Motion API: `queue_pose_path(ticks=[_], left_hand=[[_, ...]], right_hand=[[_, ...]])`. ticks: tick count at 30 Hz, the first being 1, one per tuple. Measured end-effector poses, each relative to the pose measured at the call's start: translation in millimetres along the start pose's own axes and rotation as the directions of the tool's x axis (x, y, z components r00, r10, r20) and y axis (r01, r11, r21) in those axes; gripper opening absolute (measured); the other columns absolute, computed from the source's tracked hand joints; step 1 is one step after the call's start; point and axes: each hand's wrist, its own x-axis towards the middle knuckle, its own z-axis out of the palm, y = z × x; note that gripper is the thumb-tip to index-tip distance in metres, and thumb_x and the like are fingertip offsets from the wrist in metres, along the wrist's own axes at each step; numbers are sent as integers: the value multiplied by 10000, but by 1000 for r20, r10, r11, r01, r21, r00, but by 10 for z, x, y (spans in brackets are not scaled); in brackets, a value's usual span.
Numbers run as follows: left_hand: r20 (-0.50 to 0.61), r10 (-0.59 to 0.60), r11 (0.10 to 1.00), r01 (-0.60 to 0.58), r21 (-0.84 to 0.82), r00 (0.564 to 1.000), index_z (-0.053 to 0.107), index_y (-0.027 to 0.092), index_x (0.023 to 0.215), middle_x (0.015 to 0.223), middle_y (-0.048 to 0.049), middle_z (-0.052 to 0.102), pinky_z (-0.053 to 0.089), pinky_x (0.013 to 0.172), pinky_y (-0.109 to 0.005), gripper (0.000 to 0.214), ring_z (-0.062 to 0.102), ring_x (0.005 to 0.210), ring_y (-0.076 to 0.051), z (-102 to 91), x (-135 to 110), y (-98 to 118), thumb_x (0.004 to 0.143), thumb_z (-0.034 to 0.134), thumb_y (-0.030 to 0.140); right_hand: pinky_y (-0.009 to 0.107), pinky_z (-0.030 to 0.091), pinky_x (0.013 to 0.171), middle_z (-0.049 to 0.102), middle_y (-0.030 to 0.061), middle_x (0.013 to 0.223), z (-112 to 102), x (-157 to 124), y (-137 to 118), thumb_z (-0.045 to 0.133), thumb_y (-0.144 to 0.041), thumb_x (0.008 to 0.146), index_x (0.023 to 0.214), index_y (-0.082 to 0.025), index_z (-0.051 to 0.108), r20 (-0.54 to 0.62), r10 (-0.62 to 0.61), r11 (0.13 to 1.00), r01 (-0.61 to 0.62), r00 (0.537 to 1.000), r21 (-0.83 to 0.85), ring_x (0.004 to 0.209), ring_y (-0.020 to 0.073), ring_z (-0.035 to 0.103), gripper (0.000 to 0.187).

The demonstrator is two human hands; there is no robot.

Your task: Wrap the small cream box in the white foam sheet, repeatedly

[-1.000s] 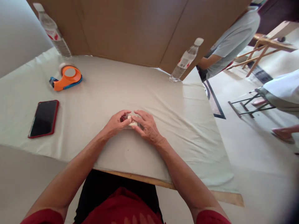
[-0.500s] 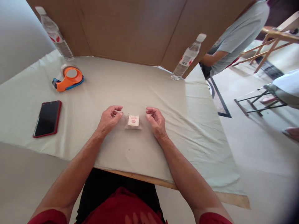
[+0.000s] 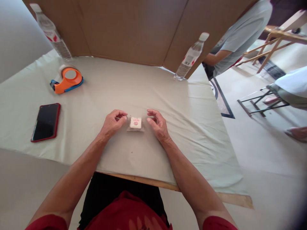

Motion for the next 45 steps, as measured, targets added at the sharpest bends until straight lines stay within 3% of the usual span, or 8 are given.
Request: queue_pose_path(ticks=[5,10,14,19,23,29,36,45], left_hand=[[82,156,987,-159,23,984,717,200,1056,1235,-97,664,514,867,-330,348,614,1107,-233,0,13,-42,770,617,371],[177,181,982,-189,30,967,686,199,1194,1301,-117,633,512,929,-368,451,595,1177,-260,47,-15,-56,779,623,364],[216,124,991,-130,12,968,610,188,1327,1346,-125,612,498,986,-388,563,597,1168,-255,76,-43,-32,788,640,350],[310,16,992,25,-126,951,497,175,1441,1301,-132,622,502,973,-381,683,620,1083,-227,93,-38,-41,797,650,344],[325,-6,983,66,-172,946,489,175,1449,1298,-125,617,504,955,-368,712,616,1065,-216,95,-29,-54,780,667,341],[185,-12,964,61,-260,983,631,154,1293,1228,-130,670,509,944,-361,621,636,1053,-230,81,1,-56,720,735,369],[-146,-117,968,79,-239,982,714,144,799,668,-19,665,446,657,-254,287,554,648,-132,-20,71,-111,744,683,424],[-46,-89,992,85,-92,995,704,156,752,624,7,618,372,579,-244,253,505,599,-123,0,24,-8,730,655,403]], right_hand=[[466,474,1049,596,88,1427,33,-69,-89,642,-460,849,1307,-282,594,159,-100,993,110,982,-51,1291,282,567,493],[506,338,1198,554,116,1477,102,-122,-120,644,-476,879,1396,-276,550,248,-212,958,251,945,-139,1418,295,465,562],[521,350,1184,547,108,1494,120,-120,-98,630,-472,886,1444,-285,503,284,-206,940,271,936,-209,1410,305,473,601],[495,429,1101,666,94,1324,149,-82,-85,620,-441,892,1321,-278,585,298,-247,931,311,922,-189,1251,286,586,460],[478,440,1083,683,103,1275,170,-74,-113,643,-424,874,1278,-261,598,290,-255,940,307,923,-150,1209,279,607,438],[463,421,1119,592,85,1432,93,-110,-121,652,-526,865,1345,-279,574,183,-91,995,82,979,59,1344,281,532,545],[420,494,985,692,74,1261,22,-59,-29,636,-444,856,1176,-259,669,-12,20,992,-19,1000,126,1219,263,609,370],[433,497,1007,694,76,1265,28,-60,-52,649,-357,866,981,-257,738,4,-82,994,81,997,78,1200,251,632,177]])
